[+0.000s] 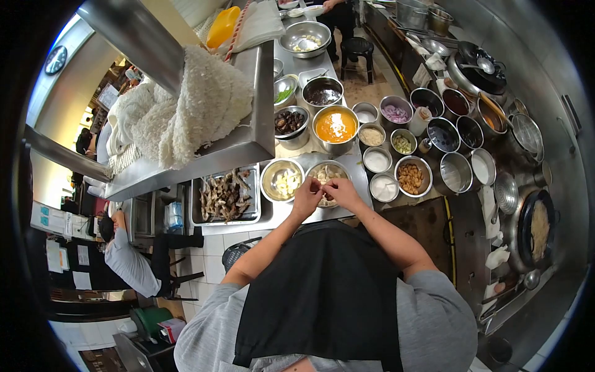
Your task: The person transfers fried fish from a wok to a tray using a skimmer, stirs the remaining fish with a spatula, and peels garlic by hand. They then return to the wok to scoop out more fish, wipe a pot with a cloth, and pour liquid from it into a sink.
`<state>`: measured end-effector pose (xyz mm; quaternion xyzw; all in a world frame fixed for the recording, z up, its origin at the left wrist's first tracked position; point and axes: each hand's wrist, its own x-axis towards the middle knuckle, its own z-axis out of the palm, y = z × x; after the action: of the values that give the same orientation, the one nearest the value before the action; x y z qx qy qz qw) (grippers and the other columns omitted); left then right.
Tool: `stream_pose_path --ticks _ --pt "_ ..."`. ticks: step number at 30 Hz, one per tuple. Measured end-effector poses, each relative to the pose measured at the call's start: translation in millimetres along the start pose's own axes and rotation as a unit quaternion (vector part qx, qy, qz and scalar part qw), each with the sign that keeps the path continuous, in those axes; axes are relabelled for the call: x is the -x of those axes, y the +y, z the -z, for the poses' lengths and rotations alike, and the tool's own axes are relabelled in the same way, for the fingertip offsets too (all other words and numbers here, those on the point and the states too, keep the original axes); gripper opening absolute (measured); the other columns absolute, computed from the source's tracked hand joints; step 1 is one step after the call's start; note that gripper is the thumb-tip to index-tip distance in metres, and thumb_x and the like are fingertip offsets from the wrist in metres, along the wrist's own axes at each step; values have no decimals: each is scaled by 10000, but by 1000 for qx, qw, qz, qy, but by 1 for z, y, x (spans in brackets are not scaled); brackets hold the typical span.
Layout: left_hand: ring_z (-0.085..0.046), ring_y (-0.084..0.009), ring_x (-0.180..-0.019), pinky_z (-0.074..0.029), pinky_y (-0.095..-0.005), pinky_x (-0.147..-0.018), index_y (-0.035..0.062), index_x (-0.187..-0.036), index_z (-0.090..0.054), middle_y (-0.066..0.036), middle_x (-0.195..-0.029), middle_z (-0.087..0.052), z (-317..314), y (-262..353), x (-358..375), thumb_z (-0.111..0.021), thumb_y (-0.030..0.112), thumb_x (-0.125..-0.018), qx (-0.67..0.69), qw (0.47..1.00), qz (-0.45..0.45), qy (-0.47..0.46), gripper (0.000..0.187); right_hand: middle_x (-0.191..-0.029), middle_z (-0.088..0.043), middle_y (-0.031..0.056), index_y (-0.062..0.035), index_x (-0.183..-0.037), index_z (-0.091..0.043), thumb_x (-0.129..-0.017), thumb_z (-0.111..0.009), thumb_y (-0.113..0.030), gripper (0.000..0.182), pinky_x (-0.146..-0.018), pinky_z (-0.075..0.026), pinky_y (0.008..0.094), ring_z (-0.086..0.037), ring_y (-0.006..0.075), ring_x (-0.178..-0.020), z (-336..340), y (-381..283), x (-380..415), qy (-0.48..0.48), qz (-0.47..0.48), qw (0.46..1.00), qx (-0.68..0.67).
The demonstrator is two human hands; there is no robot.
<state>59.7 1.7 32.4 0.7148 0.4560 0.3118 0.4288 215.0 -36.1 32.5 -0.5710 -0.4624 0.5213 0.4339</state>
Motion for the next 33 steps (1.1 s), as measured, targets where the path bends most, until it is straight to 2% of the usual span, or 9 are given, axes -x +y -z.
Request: stream_pose_path --ticks 10,12,15,20,23,24,26,27,33 --pt "-651 -181 -749 -527 -296 -684 -6 -924 -550 -113 -791 -647 -2 -4 -3 -633 96 -824 -26 1000 -2 1 166 -720 -651 81 30 -850 -617 -871 -575 -133 170 -593 -508 261 -631 129 -632 -1 2 -2 15 55 997 43" --pt "-666 -247 -798 -520 -329 -700 0 -974 -561 -154 -837 -657 -3 -4 -3 -606 79 -821 -4 1000 -11 15 178 -727 -653 80 31 -856 -614 -875 -565 -126 166 -598 -510 263 -632 128 -641 0 3 -3 11 56 998 34" --pt "-667 -242 -814 -522 -325 -716 -1 -1003 -574 -150 -865 -661 -4 -4 -3 -601 82 -829 25 1000 5 13 194 -731 -647 71 26 -863 -618 -867 -576 -138 170 -613 -505 265 -618 115 -671 -1 5 -3 15 55 998 24" --pt "-661 -196 -819 -520 -301 -727 7 -1031 -607 -120 -891 -667 -8 -9 -4 -601 86 -835 11 1000 -10 5 211 -753 -620 174 22 -846 -589 -800 -596 -155 183 -651 -479 383 -623 296 -719 -5 16 -8 106 109 975 162" --pt "-647 -160 -812 -513 -271 -728 11 -1055 -619 -95 -890 -667 -4 -10 -6 -607 75 -832 12 1000 9 8 232 -776 -623 192 18 -836 -577 -797 -587 -151 173 -663 -477 399 -614 340 -736 -4 21 -6 114 91 977 156" --pt "-639 -152 -798 -507 -260 -726 8 -1064 -622 -86 -877 -664 -3 -12 -5 -606 67 -830 40 998 37 3 242 -776 -623 192 18 -836 -577 -797 -587 -151 173 -663 -477 399 -614 340 -736 -5 26 -7 112 89 977 157" --pt "-626 -143 -790 -503 -252 -722 -3 -1059 -619 -80 -878 -655 -4 -18 -4 -609 62 -830 107 990 94 -3 239 -694 -618 161 32 -829 -565 -814 -577 -124 157 -566 -485 345 -609 241 -590 -6 35 -9 123 122 968 183" --pt "-613 -133 -782 -499 -244 -719 -13 -1055 -616 -74 -879 -646 -3 -18 -3 -611 57 -829 172 974 147 -10 237 -694 -618 161 32 -829 -565 -814 -577 -124 157 -566 -485 345 -609 241 -590 -6 37 -10 121 121 968 184" --pt "-596 -133 -813 -500 -245 -741 -45 -1075 -579 -78 -917 -618 -3 -18 3 -617 35 -825 253 953 165 9 265 -699 -619 167 24 -828 -571 -811 -580 -132 157 -574 -487 361 -621 262 -605 -9 34 -9 105 63 987 109"
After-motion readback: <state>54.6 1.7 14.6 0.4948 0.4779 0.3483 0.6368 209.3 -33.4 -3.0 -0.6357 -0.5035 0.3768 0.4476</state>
